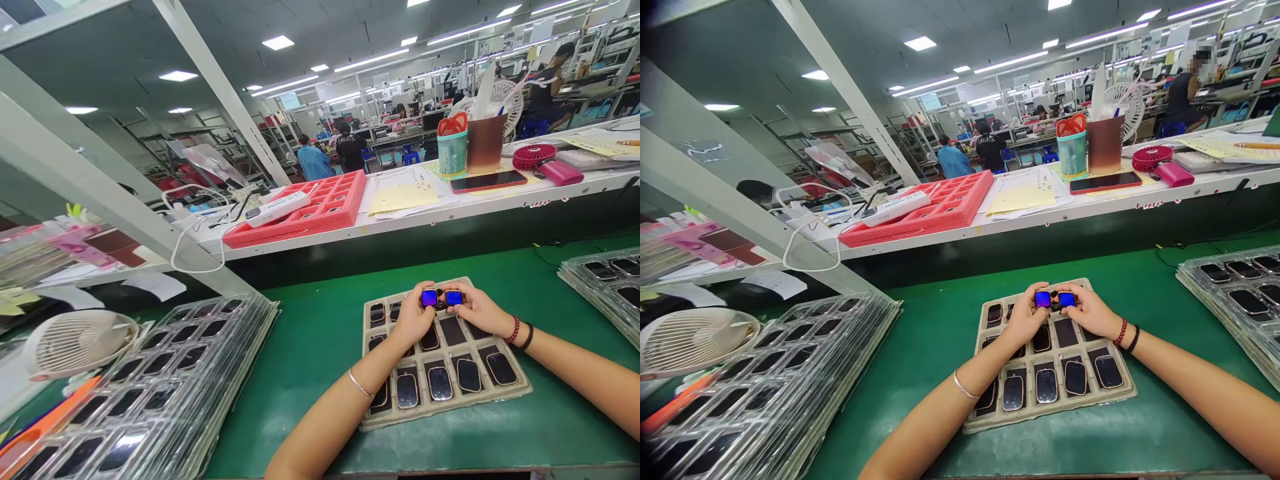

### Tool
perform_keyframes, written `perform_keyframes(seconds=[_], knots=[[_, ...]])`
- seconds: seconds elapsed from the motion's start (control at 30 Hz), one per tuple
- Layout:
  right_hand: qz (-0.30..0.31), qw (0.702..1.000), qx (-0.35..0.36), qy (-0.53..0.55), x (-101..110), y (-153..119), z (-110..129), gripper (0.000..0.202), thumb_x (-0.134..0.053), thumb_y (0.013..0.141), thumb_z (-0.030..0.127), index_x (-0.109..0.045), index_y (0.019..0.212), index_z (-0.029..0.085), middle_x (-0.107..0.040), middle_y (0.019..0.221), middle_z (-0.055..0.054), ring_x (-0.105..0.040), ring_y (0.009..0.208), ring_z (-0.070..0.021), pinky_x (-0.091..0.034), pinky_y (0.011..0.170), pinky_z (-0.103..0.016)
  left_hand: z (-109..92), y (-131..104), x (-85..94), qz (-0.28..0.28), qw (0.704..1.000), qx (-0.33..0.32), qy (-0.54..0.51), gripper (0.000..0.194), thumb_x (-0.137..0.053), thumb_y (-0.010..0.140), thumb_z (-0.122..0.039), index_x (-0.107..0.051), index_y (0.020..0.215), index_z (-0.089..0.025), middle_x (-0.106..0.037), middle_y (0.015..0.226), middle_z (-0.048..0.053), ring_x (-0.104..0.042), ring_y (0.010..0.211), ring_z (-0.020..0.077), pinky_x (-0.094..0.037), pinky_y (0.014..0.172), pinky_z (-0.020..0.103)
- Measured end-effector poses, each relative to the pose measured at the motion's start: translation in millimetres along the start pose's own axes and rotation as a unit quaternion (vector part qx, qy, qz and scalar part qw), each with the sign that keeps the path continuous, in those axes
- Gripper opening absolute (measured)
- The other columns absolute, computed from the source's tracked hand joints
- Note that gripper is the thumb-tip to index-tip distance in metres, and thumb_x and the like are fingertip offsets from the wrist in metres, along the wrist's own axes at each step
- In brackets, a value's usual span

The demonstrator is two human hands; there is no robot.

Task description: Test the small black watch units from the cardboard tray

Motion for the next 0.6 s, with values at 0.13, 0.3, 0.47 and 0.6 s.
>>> perform_keyframes(seconds=[0.13,0.3,0.47,0.6], knots=[[0.006,1.0,0.001,-0.013,0.6,-0.1,-1.4,0.045,-0.05,0.077,0.012,-0.051,0.122,0.02,-0.053,0.126,-0.009,-0.059,0.105,-0.0209,-0.056,0.084,-0.034,-0.5,0.2,0.3,0.004,1.0,-0.006,0.005,0.051,-0.051,0.072,-0.008,-0.049,0.123,-0.019,-0.058,0.091,0.002,-0.05,0.062,0.0087,-0.04,0.055,0.019],[0.003,0.999,-0.04,-0.031,2.2,-0.2,-5.4,0.043,-0.045,0.08,0.013,-0.05,0.122,0.019,-0.057,0.12,-0.01,-0.065,0.077,-0.0149,-0.057,0.066,-0.029,-1.7,0.4,-0.4,0.014,1.0,-0.007,0.004,0.042,-0.048,0.077,-0.01,-0.052,0.118,-0.019,-0.06,0.089,0.002,-0.053,0.063,0.0097,-0.043,0.059,0.021],[0.007,1.0,0.007,-0.009,-0.9,1.1,1.2,0.046,-0.048,0.073,0.01,-0.053,0.118,0.019,-0.058,0.117,-0.008,-0.06,0.103,-0.0199,-0.054,0.087,-0.035,-4.4,-0.1,-0.8,0.005,1.0,-0.013,0.002,0.052,-0.05,0.07,-0.006,-0.05,0.121,-0.019,-0.059,0.092,0.003,-0.051,0.066,0.0098,-0.041,0.059,0.02],[0.008,1.0,0.008,-0.012,-0.3,1.2,2.3,0.042,-0.047,0.075,0.012,-0.054,0.116,0.019,-0.058,0.114,-0.008,-0.063,0.095,-0.0195,-0.056,0.081,-0.035,-3.8,0.4,-0.2,0.001,1.0,-0.014,0.001,0.043,-0.052,0.077,-0.014,-0.052,0.12,-0.018,-0.06,0.088,0.003,-0.052,0.068,0.0113,-0.042,0.061,0.021]])
Point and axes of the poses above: each hand's wrist, its own y-axis towards the middle knuckle, its own x-axis out of the back of the hand, z = x × y, the point moved 5 cm from there along y, towards the middle knuckle
